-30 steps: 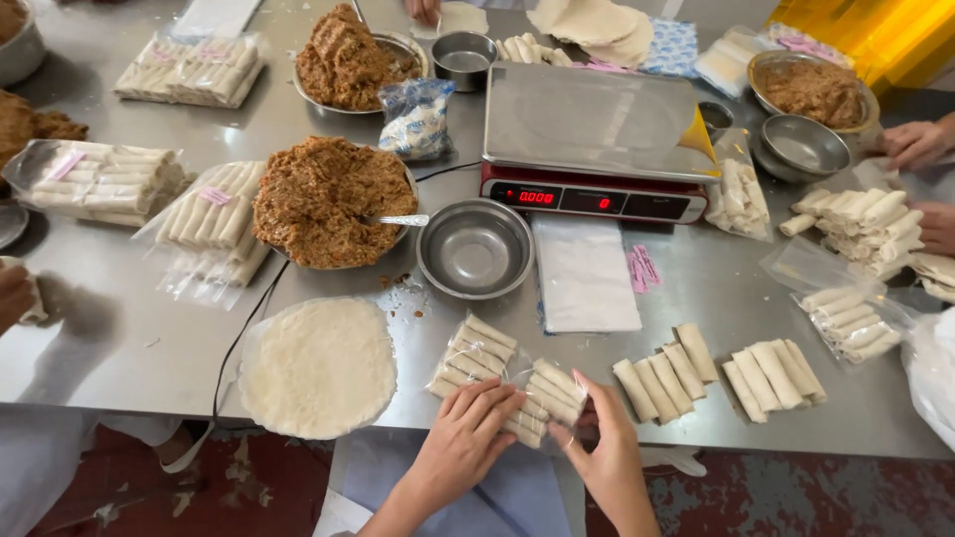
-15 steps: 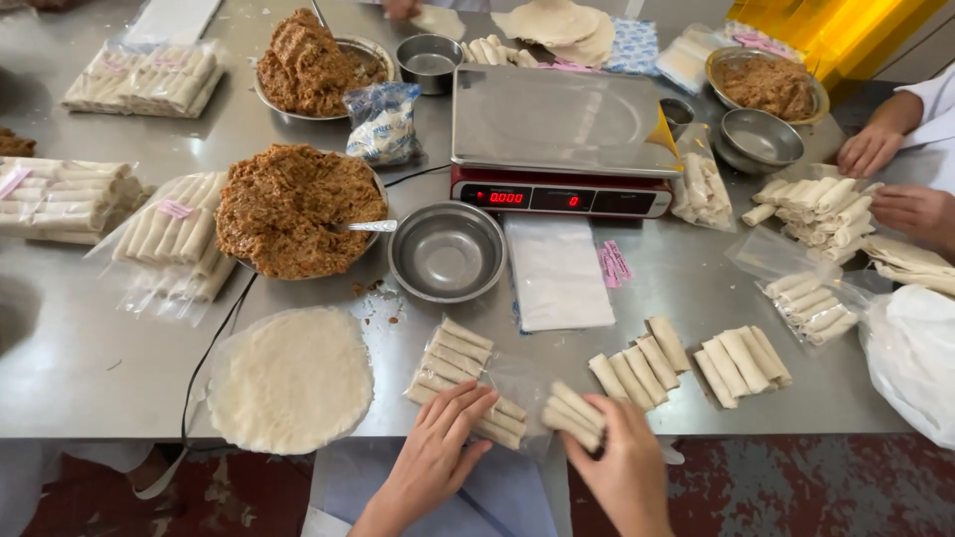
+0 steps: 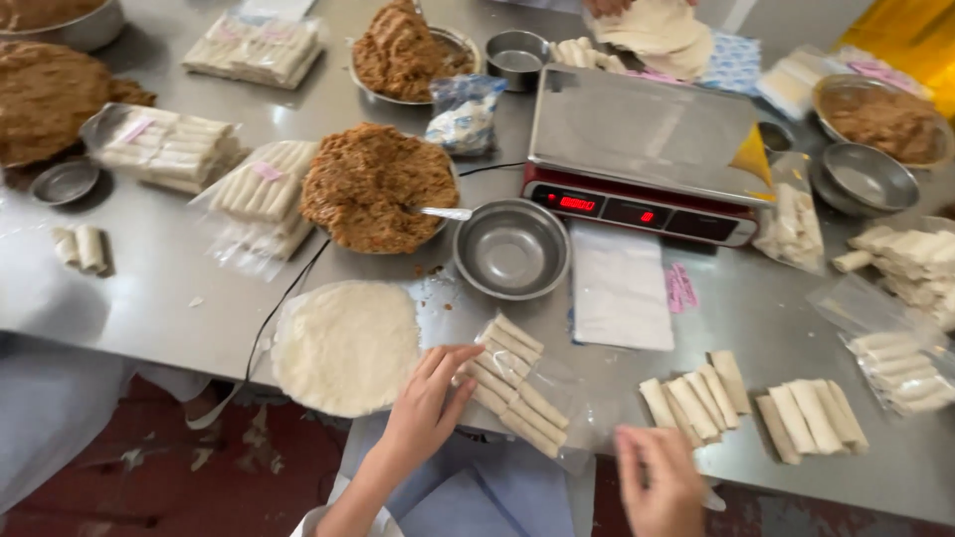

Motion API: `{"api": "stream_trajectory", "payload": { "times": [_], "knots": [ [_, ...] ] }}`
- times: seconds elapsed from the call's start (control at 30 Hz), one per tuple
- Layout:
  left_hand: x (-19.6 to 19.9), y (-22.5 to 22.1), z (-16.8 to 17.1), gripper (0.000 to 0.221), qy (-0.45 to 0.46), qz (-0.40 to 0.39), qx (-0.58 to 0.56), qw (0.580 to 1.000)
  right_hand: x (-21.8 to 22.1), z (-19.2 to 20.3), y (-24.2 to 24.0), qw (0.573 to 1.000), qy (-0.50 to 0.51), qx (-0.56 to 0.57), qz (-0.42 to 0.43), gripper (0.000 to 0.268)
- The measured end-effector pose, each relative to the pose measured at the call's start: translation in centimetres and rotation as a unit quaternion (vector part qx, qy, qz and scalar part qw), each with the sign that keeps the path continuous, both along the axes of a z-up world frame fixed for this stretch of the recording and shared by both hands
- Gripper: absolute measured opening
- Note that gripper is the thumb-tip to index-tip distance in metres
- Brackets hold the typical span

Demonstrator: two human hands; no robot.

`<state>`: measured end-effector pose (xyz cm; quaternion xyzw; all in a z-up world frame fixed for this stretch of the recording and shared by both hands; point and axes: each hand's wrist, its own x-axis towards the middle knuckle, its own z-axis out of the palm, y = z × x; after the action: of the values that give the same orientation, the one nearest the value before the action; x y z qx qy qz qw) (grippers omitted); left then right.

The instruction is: The person places prepared spring rolls into plastic bags by hand, weighs the bags on a digital scale, and seals them using small pink ties.

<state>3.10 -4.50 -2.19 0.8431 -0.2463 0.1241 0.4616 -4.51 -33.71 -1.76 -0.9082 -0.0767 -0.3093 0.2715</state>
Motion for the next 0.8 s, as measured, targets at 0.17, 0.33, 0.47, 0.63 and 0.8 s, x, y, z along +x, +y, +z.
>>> {"api": "stream_trajectory", "payload": {
  "times": [0.17,0.33,0.47,0.63,0.8],
  "knots": [
    [2.0,-1.1,0.6,0.037,0.028,0.02,0.002,0.999,2.4,-3.2,2.1,0.977,0.143,0.065,0.144,0.034],
    [2.5,-1.7,-0.4,0.038,0.074,0.017,-0.015,0.997,4.3,-1.4,4.0,0.92,0.189,0.269,0.215,0.036],
    [2.5,-1.9,-0.5,0.037,0.08,0.017,-0.031,0.996,5.9,-2.2,4.1,0.907,0.289,0.262,0.158,0.041],
    [2.6,-2.2,-1.1,0.036,0.067,0.02,-0.033,0.997,6.3,-2.3,5.5,0.925,0.262,0.22,0.165,0.043],
    [2.5,-2.4,-1.9,0.038,0.066,0.02,-0.032,0.997,6.3,-0.7,5.6,0.8,0.376,0.445,0.146,0.059]
  ]
}}
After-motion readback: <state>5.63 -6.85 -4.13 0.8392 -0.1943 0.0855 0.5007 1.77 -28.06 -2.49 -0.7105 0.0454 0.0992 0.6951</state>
